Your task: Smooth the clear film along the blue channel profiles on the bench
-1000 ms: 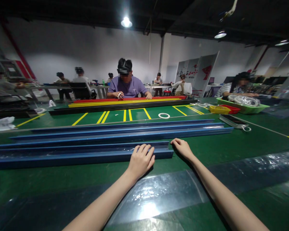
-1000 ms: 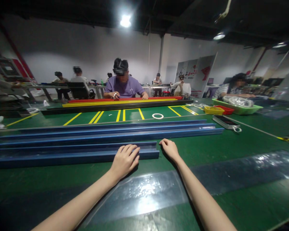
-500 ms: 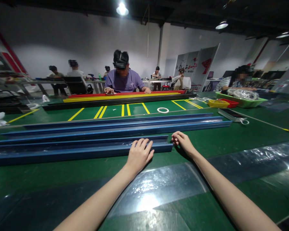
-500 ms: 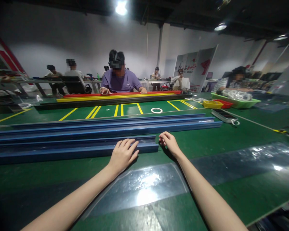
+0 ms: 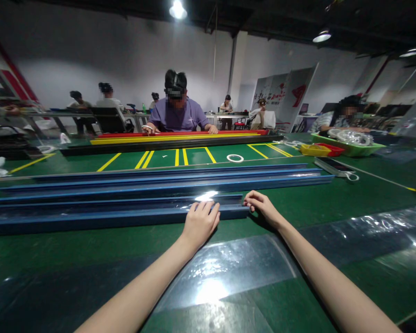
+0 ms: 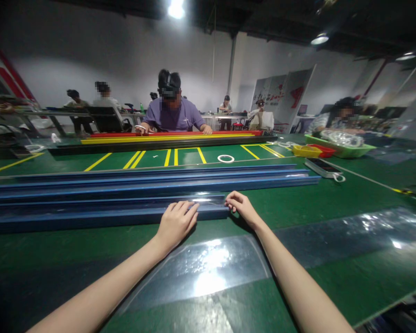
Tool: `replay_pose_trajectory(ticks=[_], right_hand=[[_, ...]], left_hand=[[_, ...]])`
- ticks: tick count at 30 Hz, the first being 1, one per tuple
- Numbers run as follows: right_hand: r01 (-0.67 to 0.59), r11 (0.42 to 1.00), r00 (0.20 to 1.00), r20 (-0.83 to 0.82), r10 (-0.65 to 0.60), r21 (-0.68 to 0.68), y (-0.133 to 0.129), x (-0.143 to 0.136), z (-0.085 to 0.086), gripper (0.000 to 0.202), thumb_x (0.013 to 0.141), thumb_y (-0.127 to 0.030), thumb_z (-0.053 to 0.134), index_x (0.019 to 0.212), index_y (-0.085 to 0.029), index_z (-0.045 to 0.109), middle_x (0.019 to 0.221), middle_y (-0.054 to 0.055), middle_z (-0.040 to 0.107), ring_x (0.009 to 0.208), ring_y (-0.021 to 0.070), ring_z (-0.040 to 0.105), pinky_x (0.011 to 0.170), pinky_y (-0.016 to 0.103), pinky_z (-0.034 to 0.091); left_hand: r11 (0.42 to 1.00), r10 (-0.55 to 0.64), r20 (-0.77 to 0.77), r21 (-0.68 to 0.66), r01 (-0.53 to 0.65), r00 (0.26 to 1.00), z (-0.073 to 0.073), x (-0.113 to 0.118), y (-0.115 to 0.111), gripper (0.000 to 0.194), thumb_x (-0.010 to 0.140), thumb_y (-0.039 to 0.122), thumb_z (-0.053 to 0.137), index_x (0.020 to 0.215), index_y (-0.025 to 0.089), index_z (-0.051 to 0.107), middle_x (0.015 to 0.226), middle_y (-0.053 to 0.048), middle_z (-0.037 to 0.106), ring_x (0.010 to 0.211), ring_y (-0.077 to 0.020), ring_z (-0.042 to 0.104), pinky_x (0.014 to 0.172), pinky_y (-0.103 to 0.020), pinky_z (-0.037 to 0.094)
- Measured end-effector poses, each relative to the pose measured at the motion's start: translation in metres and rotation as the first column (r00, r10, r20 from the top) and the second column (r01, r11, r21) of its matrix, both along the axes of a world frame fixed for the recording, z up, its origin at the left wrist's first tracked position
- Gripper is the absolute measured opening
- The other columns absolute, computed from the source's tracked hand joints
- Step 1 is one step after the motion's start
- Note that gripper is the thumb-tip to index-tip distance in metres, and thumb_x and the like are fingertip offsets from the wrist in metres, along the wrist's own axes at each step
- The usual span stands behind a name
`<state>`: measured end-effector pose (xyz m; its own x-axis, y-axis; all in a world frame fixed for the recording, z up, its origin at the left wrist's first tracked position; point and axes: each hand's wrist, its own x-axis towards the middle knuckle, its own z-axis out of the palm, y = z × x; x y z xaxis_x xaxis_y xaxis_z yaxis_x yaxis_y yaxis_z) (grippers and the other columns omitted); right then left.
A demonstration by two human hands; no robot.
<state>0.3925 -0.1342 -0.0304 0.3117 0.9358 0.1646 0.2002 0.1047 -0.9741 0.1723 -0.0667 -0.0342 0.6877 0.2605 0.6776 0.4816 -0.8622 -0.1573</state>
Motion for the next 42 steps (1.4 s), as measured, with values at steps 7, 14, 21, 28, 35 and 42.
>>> replay_pose_trajectory(ticks=[7, 14, 21, 28, 35, 42], right_hand=[[0.017, 0.999, 1.000, 0.005, -0.017, -0.038, 0.0012, 0.0013, -0.0011, 0.015, 0.064, -0.031, 0.058, 0.069, -0.017, 0.058, 0.063, 0.001, 0.060, 0.057, 0.0094, 0.049, 0.047, 0.020, 0.032], [0.027, 0.998, 0.998, 0.058, -0.024, -0.050, 0.0024, 0.0021, -0.0022, 0.016, 0.064, -0.032, 0.058, 0.070, -0.017, 0.058, 0.063, 0.001, 0.059, 0.056, 0.0092, 0.049, 0.048, 0.021, 0.033], [0.036, 0.999, 0.998, 0.055, -0.035, -0.019, 0.0037, 0.0024, -0.0031, 0.021, 0.062, -0.035, 0.061, 0.071, -0.017, 0.057, 0.064, -0.001, 0.057, 0.050, 0.0071, 0.044, 0.045, 0.021, 0.033], [0.099, 0.995, 0.993, 0.061, -0.098, -0.007, 0.0065, 0.0052, -0.0074, 0.023, 0.062, -0.038, 0.062, 0.066, -0.017, 0.053, 0.057, -0.003, 0.052, 0.048, 0.0068, 0.042, 0.045, 0.021, 0.032], [0.106, 0.987, 0.988, 0.121, -0.092, -0.123, 0.0064, 0.0085, -0.0059, 0.023, 0.059, -0.037, 0.062, 0.062, -0.015, 0.058, 0.054, -0.002, 0.052, 0.046, 0.0065, 0.040, 0.046, 0.022, 0.030], [0.101, 0.986, 0.973, 0.222, -0.070, -0.135, 0.0046, 0.0079, -0.0062, 0.023, 0.062, -0.037, 0.060, 0.064, -0.014, 0.060, 0.058, -0.001, 0.054, 0.049, 0.0074, 0.041, 0.048, 0.022, 0.030]], left_hand=[[0.999, 0.016, 0.022, 0.039, -0.017, 1.000, 0.0000, 0.0012, 0.0009, 0.019, 0.083, 0.022, 0.043, 0.095, 0.015, 0.056, 0.091, -0.005, 0.063, 0.081, -0.0162, 0.056, 0.070, -0.029, 0.040], [0.996, 0.083, 0.019, 0.035, -0.084, 0.996, 0.0011, -0.0013, -0.0012, 0.018, 0.083, 0.026, 0.044, 0.091, 0.018, 0.058, 0.100, -0.007, 0.060, 0.093, -0.0209, 0.053, 0.073, -0.031, 0.039], [0.988, 0.154, -0.055, 0.007, -0.153, 0.987, 0.0022, -0.0030, -0.0048, 0.023, 0.083, 0.030, 0.043, 0.100, 0.021, 0.056, 0.102, -0.009, 0.059, 0.090, -0.0220, 0.052, 0.071, -0.034, 0.037], [0.988, 0.154, -0.074, -0.011, -0.155, 0.985, 0.0025, -0.0020, -0.0039, 0.026, 0.085, 0.029, 0.039, 0.101, 0.017, 0.055, 0.096, -0.008, 0.061, 0.084, -0.0198, 0.053, 0.071, -0.032, 0.035], [0.987, 0.160, -0.066, -0.017, -0.161, 0.985, 0.0026, -0.0020, -0.0038, 0.022, 0.084, 0.028, 0.040, 0.093, 0.015, 0.056, 0.083, -0.006, 0.061, 0.077, -0.0186, 0.053, 0.065, -0.031, 0.033], [0.985, 0.166, -0.073, -0.025, -0.168, 0.983, 0.0037, -0.0015, -0.0035, 0.019, 0.083, 0.027, 0.041, 0.075, 0.016, 0.054, 0.073, -0.004, 0.058, 0.072, -0.0182, 0.051, 0.064, -0.031, 0.031]])
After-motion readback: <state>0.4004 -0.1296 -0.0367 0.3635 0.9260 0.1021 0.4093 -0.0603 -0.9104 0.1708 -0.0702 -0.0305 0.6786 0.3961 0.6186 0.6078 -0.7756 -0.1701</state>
